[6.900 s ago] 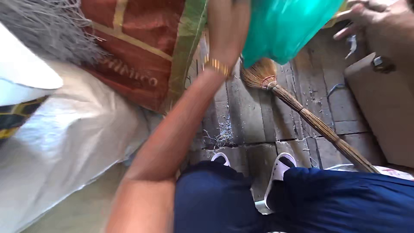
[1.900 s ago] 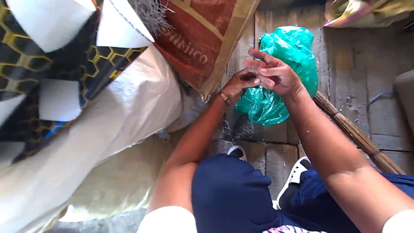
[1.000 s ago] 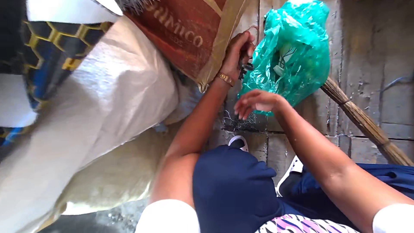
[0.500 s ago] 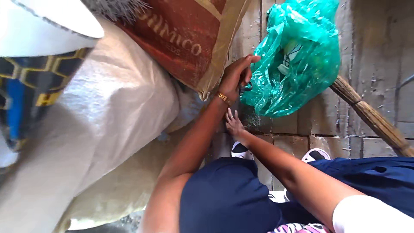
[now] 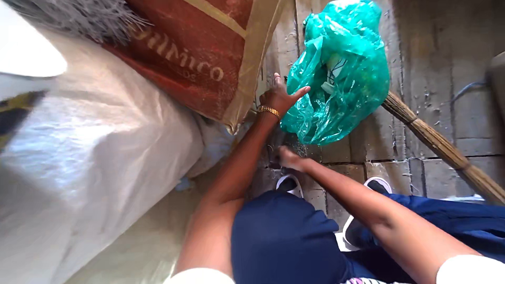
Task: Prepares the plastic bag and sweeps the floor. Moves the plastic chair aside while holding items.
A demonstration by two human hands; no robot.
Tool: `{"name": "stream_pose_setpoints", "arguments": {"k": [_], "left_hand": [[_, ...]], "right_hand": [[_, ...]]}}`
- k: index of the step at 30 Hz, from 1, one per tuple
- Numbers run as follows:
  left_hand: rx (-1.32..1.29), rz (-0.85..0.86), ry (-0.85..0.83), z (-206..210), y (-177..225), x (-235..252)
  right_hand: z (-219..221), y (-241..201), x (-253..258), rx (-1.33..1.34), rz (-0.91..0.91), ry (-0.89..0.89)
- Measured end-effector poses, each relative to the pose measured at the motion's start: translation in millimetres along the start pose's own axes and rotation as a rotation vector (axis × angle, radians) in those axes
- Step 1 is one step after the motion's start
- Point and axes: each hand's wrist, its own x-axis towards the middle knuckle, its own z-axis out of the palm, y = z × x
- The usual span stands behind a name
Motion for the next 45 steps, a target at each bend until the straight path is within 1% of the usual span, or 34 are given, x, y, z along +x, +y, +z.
{"name": "stream_pose_setpoints", "arguments": {"k": [2, 4, 7, 10, 13, 16, 18, 22, 24, 27, 32, 34, 36, 39, 40, 42, 43, 45], "left_hand": [[0.027, -0.046, -0.040, 6.7, 5.1, 14.0], [0.092, -0.065, -0.115, 15.8, 7.2, 27.8], [0.116, 0.025, -0.200, 32.1, 2.4, 41.6], [0.045, 0.102, -0.204, 46.9, -7.1, 45.5], [-0.059, 0.157, -0.183, 54.5, -20.5, 52.0], [-0.177, 0.204, -0.115, 46.6, -23.4, 51.6], [-0.248, 0.222, -0.059, 39.3, -25.4, 47.1], [-0.296, 0.231, 0.037, 29.6, -29.8, 38.7], [-0.328, 0.226, 0.077, 25.6, -32.5, 35.5], [-0.377, 0.217, 0.136, 19.0, -34.7, 36.0], [-0.384, 0.167, 0.167, 13.4, -32.1, 40.5], [-0.396, 0.093, 0.135, 12.2, -29.7, 38.7], [-0.350, 0.009, 0.058, 13.9, -27.7, 37.5], [-0.160, -0.073, -0.037, 23.9, -22.2, 39.1], [-0.099, -0.081, -0.081, 28.1, -19.9, 41.1], [-0.004, -0.041, -0.149, 38.1, -17.8, 47.0], [0.012, 0.001, -0.157, 42.0, -18.7, 49.9], [-0.029, 0.063, -0.137, 42.3, -20.6, 54.8]], "right_hand": [[-29.7, 8.7, -15.7, -0.058, 0.080, 0.034], [-46.7, 29.3, -23.7, -0.138, 0.125, 0.059], [-58.9, 52.5, -33.4, -0.202, 0.172, 0.111], [-59.2, 63.2, -35.8, -0.186, 0.232, 0.147], [-39.9, 68.5, -29.5, -0.264, 0.137, 0.185], [-16.4, 69.0, -18.8, -0.463, 0.097, 0.153], [4.2, 76.3, -13.2, -0.561, 0.072, 0.205], [29.2, 89.5, -14.3, -0.594, 0.000, 0.299], [28.5, 91.2, -20.4, -0.601, -0.010, 0.225], [21.4, 86.8, -25.0, -0.561, 0.012, 0.067], [22.2, 81.7, -29.5, -0.491, -0.003, 0.003], [23.2, 81.8, -28.9, -0.494, -0.025, 0.000], [25.2, 82.4, -29.3, -0.499, -0.044, 0.029], [20.2, 79.3, -31.6, -0.505, -0.020, 0.022], [19.4, 82.0, -33.5, -0.509, -0.044, 0.029], [23.4, 91.6, -40.4, -0.514, -0.137, 0.094], [26.9, 95.2, -44.2, -0.526, -0.190, 0.136], [28.7, 95.7, -49.7, -0.533, -0.236, 0.128]]}}
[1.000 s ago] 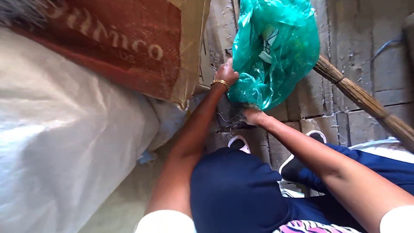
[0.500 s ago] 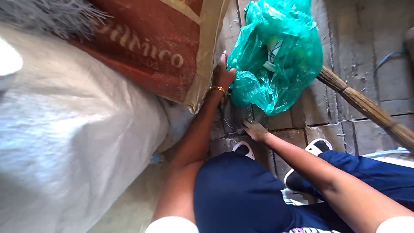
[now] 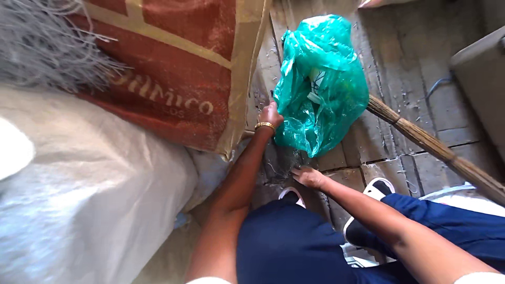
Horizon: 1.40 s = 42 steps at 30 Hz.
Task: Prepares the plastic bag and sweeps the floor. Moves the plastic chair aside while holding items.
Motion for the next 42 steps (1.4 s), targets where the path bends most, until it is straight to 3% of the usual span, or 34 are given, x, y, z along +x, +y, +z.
{"name": "stream_pose_setpoints", "arguments": {"k": [3, 7, 9, 12, 16, 19, 22, 24, 26, 27, 30, 31, 33, 35, 36, 38, 40, 42], "left_hand": [[-0.101, 0.017, 0.077, -8.9, -4.5, 1.6], [-0.189, 0.012, 0.181, -15.2, -13.6, 3.7], [-0.216, 0.016, 0.205, -18.1, -16.4, 4.1], [-0.244, 0.021, 0.205, -19.7, -20.1, 2.5], [-0.256, 0.024, 0.204, -20.3, -19.1, 1.4], [-0.271, 0.043, 0.212, -19.3, -18.5, 1.3], [-0.262, 0.059, 0.227, -19.2, -15.7, 0.8], [-0.285, 0.077, 0.262, -18.9, -12.5, -1.8], [-0.321, 0.105, 0.309, -21.7, -8.7, -5.1], [-0.331, 0.115, 0.328, -23.5, -6.7, -7.0], [-0.365, 0.140, 0.372, -28.0, -2.1, -9.4], [-0.378, 0.144, 0.369, -29.9, -0.7, -10.3], [-0.385, 0.154, 0.375, -32.0, 1.8, -10.5], [-0.369, 0.163, 0.380, -32.5, 4.1, -13.3], [-0.363, 0.160, 0.378, -32.9, 4.8, -14.9], [-0.372, 0.163, 0.394, -34.3, 5.9, -16.4], [-0.398, 0.180, 0.413, -37.0, 8.0, -19.2], [-0.415, 0.197, 0.438, -42.0, 11.1, -20.9]], "right_hand": [[-6.6, -1.9, 4.2, 0.040, 0.016, -0.116], [-37.8, 1.4, 25.2, 0.242, 0.239, -0.239], [-72.0, 5.6, 31.9, 0.357, 0.328, -0.279], [-134.9, 11.4, 23.9, 0.601, 0.315, -0.296], [-212.4, 37.4, -5.0, 0.992, 0.185, 0.062], [-261.5, 54.2, -9.6, 1.038, 0.099, 0.442], [-293.9, 65.8, 10.5, 0.688, 0.386, 0.708], [-298.6, 76.4, 27.5, 0.317, 0.603, 0.639], [-295.3, 72.0, 38.5, 0.118, 0.696, 0.495], [-289.2, 62.7, 40.2, 0.077, 0.666, 0.532], [-246.3, 19.1, 35.7, 0.181, 0.293, 0.786], [-227.7, -0.6, 31.6, 0.369, 0.165, 0.700], [-196.2, -31.2, 27.4, 0.695, 0.070, 0.154], [-160.0, -39.7, 42.8, 0.527, 0.111, -0.297], [-140.0, -40.8, 50.3, 0.377, 0.204, -0.385], [-91.6, -34.6, 53.6, 0.165, 0.393, -0.202], [-45.2, -13.2, 52.8, -0.022, 0.417, 0.019], [-21.7, 0.8, 43.5, -0.172, 0.351, -0.013]]}}
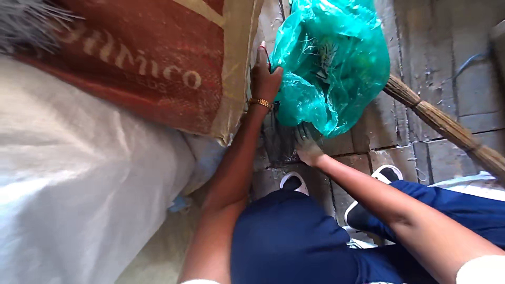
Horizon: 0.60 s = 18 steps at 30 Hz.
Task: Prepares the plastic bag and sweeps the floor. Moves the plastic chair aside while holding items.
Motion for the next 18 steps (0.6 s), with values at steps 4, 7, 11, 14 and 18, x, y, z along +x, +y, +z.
{"name": "stream_pose_setpoints", "arguments": {"k": [4, 7, 11, 14, 18], "left_hand": [[-0.009, -0.017, -0.028, -2.3, 11.8, 1.1], [-0.042, -0.019, -0.037, 2.6, 15.0, 4.8], [-0.033, -0.017, -0.052, 6.3, 16.8, 5.5], [-0.032, -0.019, -0.057, 7.4, 15.0, 3.4], [-0.007, -0.023, -0.065, 8.8, 12.3, -0.1]], "right_hand": [[-22.1, 8.3, -15.3, 0.058, -0.097, -0.222], [-33.2, 28.5, -5.8, 0.019, -0.137, -0.124], [-25.5, 25.9, -8.0, -0.129, -0.092, -0.175], [-12.8, 6.0, -25.2, -0.151, -0.078, -0.152], [6.9, -1.4, -34.8, -0.100, -0.133, -0.028]]}}
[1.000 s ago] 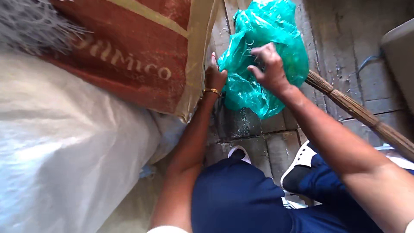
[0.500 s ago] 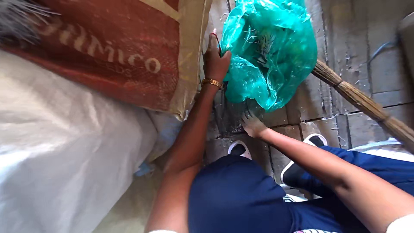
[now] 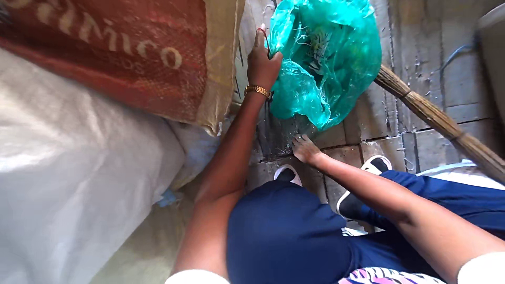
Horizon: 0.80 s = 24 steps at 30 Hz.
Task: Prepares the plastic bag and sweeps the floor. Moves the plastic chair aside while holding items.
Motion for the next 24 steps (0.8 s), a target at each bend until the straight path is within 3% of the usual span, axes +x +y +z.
{"name": "stream_pose_setpoints", "arguments": {"k": [3, 6, 9, 13, 16, 18, 19, 21, 24], "left_hand": [[0.007, -0.009, -0.002, -0.2, -1.4, -1.4], [0.010, -0.001, -0.004, 1.0, -4.6, -1.9], [0.028, -0.010, -0.009, 1.5, -12.3, -1.2], [0.016, -0.012, 0.026, 0.5, -21.0, 3.2], [0.026, -0.015, 0.042, -2.0, -24.0, 2.8], [0.036, -0.001, 0.038, -1.6, -25.1, 1.5], [0.041, 0.006, 0.035, -2.1, -24.5, 0.5], [0.049, 0.020, 0.040, -4.0, -24.8, -0.4], [0.035, 0.017, 0.053, -5.3, -25.5, 1.6]], "right_hand": [[12.4, -1.1, -5.4, 0.092, -0.077, 0.013], [3.6, 4.0, -5.8, 0.225, -0.083, -0.190], [-38.0, 19.1, 2.8, 0.461, 0.021, -0.391], [-126.5, 57.5, -9.4, 0.958, -0.014, -0.274], [-192.6, 90.9, -24.8, 1.125, 0.021, 0.034], [-220.3, 107.5, -22.5, 0.916, 0.171, 0.353], [-232.0, 113.5, -19.5, 0.677, 0.265, 0.397], [-242.4, 111.6, -11.4, 0.293, 0.367, 0.309], [-221.7, 79.2, -16.0, 0.197, 0.186, 0.101]]}}
